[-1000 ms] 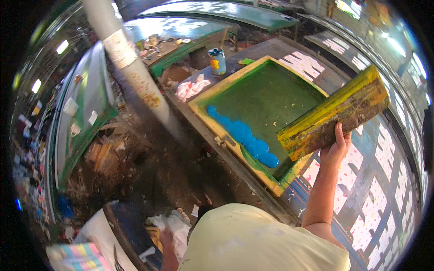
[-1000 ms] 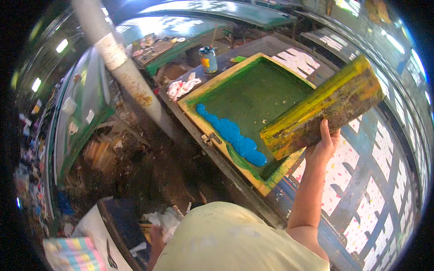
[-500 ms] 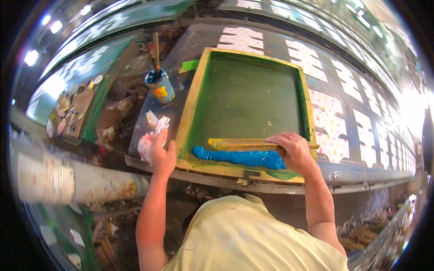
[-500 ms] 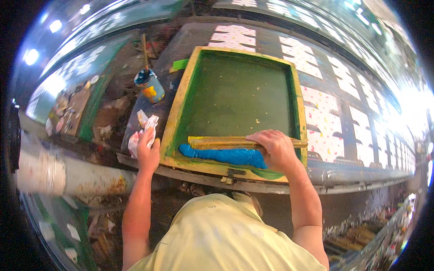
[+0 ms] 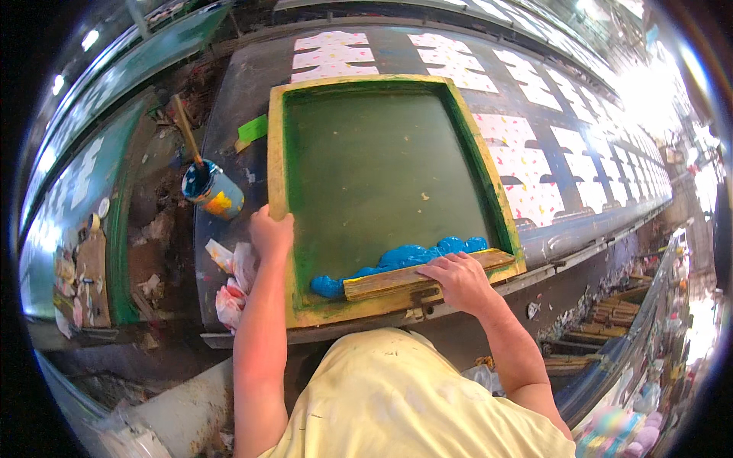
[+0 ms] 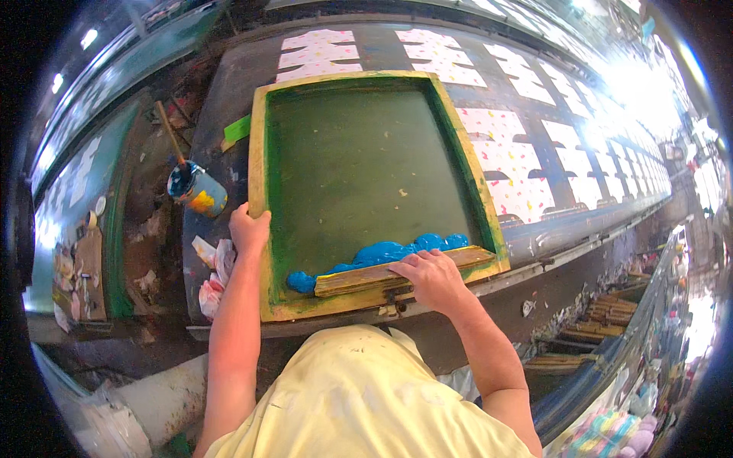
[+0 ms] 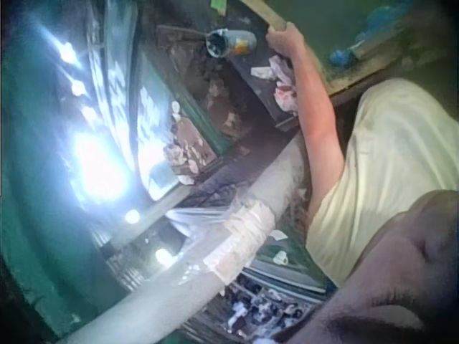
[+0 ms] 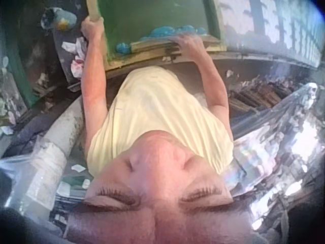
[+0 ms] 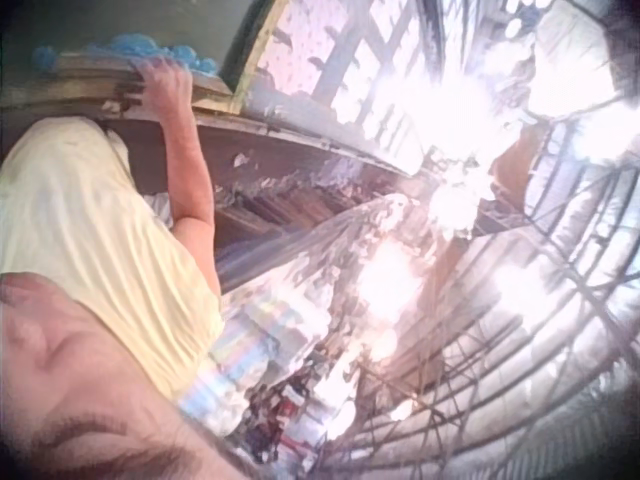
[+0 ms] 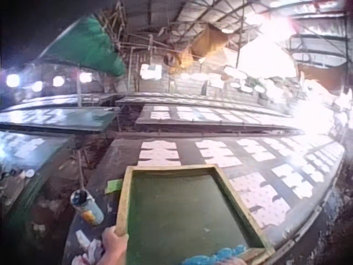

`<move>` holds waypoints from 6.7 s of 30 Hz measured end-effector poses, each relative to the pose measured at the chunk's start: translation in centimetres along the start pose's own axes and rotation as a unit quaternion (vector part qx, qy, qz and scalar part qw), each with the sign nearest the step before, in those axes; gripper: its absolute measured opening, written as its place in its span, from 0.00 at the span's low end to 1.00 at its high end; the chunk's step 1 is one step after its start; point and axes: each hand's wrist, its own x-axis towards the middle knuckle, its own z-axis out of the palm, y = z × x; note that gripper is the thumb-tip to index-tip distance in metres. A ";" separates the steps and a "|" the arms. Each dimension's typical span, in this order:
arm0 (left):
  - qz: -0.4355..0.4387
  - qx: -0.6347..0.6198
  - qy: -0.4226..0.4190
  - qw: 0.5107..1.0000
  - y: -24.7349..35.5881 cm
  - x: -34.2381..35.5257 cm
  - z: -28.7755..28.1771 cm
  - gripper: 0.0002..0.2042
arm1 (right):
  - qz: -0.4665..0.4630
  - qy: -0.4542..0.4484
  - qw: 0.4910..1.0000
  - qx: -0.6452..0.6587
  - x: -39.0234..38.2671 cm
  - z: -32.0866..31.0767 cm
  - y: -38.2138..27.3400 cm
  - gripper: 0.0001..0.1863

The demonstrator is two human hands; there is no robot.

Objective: The person positions a screen printing frame over a work surface, pours blue ink onto the screen, and uses a squeegee to pull the ink across the mesh. The person repeats the squeegee motion multiple times to spread the ink evenly.

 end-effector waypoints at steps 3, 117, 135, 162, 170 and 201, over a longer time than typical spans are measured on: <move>0.015 0.002 0.028 0.999 0.0 -0.6 0.1 0.26 | 0.012 0.003 1.000 -0.006 -0.2 0.5 0.2 0.24; -0.009 0.140 0.039 0.989 0.9 -0.4 0.9 0.21 | 0.336 0.118 0.927 0.119 -2.0 1.0 25.4 0.52; 0.022 0.113 0.015 0.993 2.1 2.7 -3.4 0.20 | 0.361 0.211 0.889 0.186 -1.1 1.2 25.1 0.31; -0.010 0.050 -0.013 0.999 33.0 -15.4 22.1 0.35 | 0.353 0.289 0.846 0.276 -21.0 -5.9 63.6 0.29; -0.019 0.046 0.018 0.999 35.9 -18.3 23.4 0.23 | 0.348 0.283 0.858 0.251 -23.2 -5.9 67.0 0.29; 0.036 0.019 0.036 0.999 36.2 -23.3 25.9 0.36 | -0.063 0.029 0.998 0.005 -22.6 -11.7 42.8 0.25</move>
